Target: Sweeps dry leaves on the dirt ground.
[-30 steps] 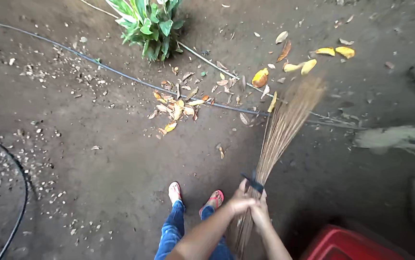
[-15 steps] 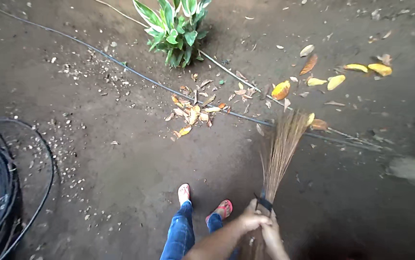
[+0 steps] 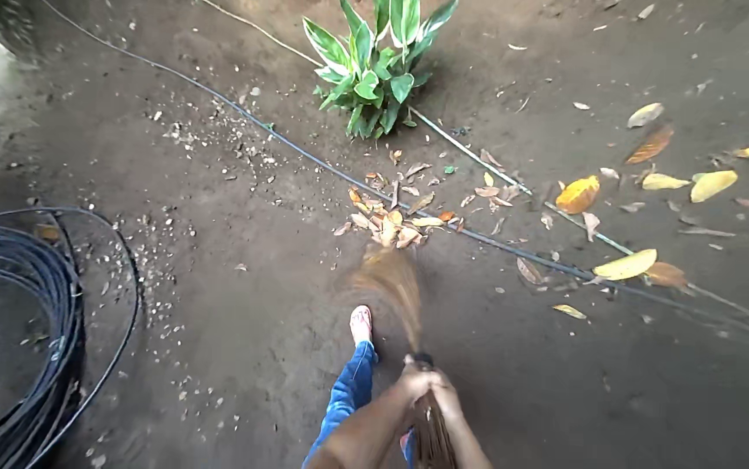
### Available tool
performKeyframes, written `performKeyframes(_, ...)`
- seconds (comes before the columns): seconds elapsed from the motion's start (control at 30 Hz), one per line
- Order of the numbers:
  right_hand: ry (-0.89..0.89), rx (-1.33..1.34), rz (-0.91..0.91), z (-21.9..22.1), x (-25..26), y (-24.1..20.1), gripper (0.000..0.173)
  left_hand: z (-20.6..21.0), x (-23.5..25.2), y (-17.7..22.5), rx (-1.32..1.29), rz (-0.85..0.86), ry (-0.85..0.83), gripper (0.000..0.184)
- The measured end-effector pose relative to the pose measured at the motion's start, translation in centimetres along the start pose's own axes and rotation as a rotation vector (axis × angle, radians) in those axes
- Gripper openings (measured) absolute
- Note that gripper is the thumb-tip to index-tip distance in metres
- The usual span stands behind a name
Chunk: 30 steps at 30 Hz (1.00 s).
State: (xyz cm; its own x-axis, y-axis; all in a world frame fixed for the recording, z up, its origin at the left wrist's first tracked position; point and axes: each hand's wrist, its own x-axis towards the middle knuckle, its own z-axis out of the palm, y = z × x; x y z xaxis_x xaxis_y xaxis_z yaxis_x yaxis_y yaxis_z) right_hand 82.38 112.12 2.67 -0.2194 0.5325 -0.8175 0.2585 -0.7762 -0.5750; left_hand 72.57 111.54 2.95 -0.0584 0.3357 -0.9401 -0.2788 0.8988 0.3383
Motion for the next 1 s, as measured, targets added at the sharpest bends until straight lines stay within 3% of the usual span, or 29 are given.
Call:
performKeyframes(0.1,0.284,0.213,-0.113,2.7,-0.8,-2.1,0.059,-1.7,0.8,3.5,0.150,0.123,-0.283,0.110)
performKeyframes(0.23,0.225,0.192,-0.124,9.3,-5.3,-4.0,0.082,-9.0,-4.5,4.3,0.153,0.284,-0.367,0.115)
performKeyframes(0.3,0.066,0.125,-0.064,11.3,-7.7,-5.5,0.082,-11.7,-7.8,3.3,0.065,0.267,-0.250,0.115)
performKeyframes(0.37,-0.139,0.067,0.002,12.8,-7.6,-6.7,0.069,-13.2,-9.8,1.6,-0.098,0.207,-0.016,0.114)
performKeyframes(0.47,-0.396,-0.185,0.034,15.2,-2.3,-6.3,0.054,-14.9,-8.2,0.8,-0.364,0.079,0.321,0.112)
performKeyframes(0.53,-0.472,-0.379,0.068,16.2,2.5,-7.0,0.044,-15.7,-5.1,2.3,-0.424,0.005,0.390,0.092)
performKeyframes(0.6,-0.367,-0.380,0.094,16.0,5.1,-8.3,0.037,-16.3,-1.6,5.0,-0.308,-0.047,0.290,0.059)
performKeyframes(0.63,-0.238,-0.263,0.068,15.8,5.4,-8.0,0.037,-16.6,-0.1,6.2,-0.167,-0.053,0.175,0.052)
performKeyframes(0.67,-0.095,-0.110,0.027,15.7,5.4,-6.9,0.039,-16.8,1.4,7.2,-0.016,-0.049,0.040,0.057)
performKeyframes(0.73,0.136,0.091,-0.059,16.6,4.6,-6.0,0.053,-17.2,2.8,8.5,0.182,0.006,-0.191,0.096)
performKeyframes(0.8,0.256,0.168,-0.080,19.0,2.3,-6.8,0.063,-18.5,1.2,8.6,0.183,0.116,-0.322,0.113)
performKeyframes(0.9,0.238,0.169,-0.029,23.5,-3.2,-8.6,0.061,-22.9,-4.0,7.7,0.102,0.251,-0.386,0.109)
performKeyframes(1.0,-0.005,0.066,0.067,26.5,-7.5,-8.5,0.064,-27.2,-10.5,5.1,-0.030,0.205,-0.252,0.109)
